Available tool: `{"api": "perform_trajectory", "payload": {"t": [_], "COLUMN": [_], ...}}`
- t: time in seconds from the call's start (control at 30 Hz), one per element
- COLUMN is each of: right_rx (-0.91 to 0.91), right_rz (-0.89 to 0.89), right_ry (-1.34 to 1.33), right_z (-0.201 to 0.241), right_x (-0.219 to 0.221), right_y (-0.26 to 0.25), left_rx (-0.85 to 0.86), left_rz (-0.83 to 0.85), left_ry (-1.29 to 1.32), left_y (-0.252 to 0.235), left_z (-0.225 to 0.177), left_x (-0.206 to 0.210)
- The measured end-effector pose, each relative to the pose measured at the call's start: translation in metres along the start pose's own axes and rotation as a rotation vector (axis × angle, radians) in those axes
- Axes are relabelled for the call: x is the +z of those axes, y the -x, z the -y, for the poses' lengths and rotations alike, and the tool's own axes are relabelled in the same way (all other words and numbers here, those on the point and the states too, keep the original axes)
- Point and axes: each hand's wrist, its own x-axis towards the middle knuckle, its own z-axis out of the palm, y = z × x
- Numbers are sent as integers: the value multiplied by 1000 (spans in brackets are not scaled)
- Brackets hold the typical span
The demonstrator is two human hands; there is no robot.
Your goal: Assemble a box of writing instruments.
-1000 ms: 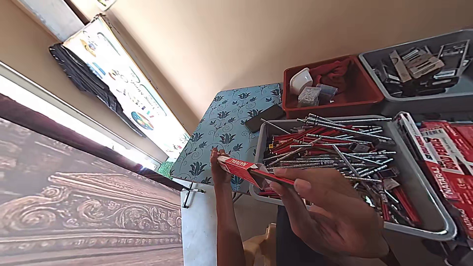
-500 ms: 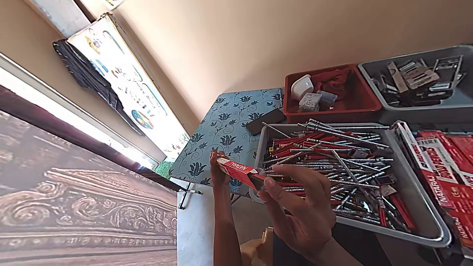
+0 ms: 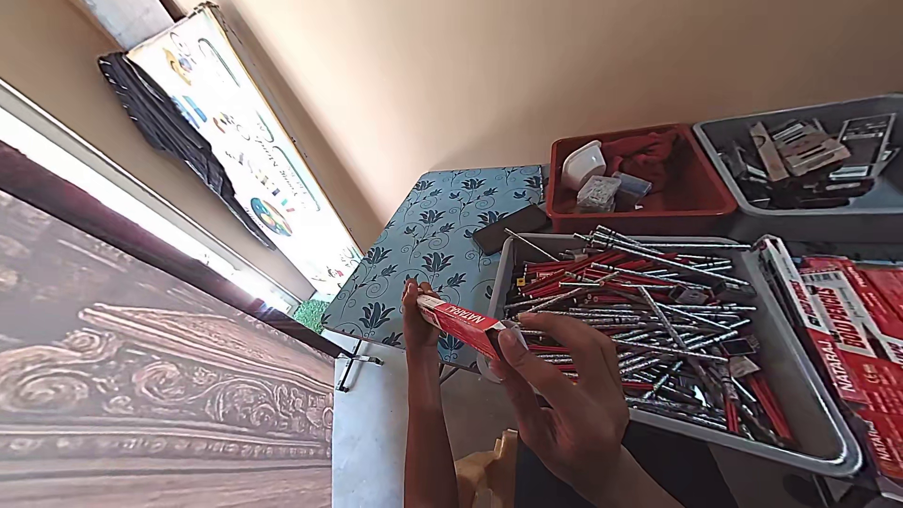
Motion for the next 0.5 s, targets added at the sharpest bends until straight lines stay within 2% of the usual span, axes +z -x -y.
{"api": "perform_trajectory", "payload": {"t": [0.2,0.4,0.5], "right_rx": [40,5,-7], "right_rz": [102,-2,24], "right_ry": [45,-52,-30], "right_z": [7,5,2], "right_x": [2,6,4], "right_y": [3,3,-2], "left_rx": [-15,-15,-20], "left_rz": [-86,-58,-61], "left_ry": [-41,-7,36], "left_y": [1,1,2], "left_z": [-4,4,4], "left_x": [15,13,10]}}
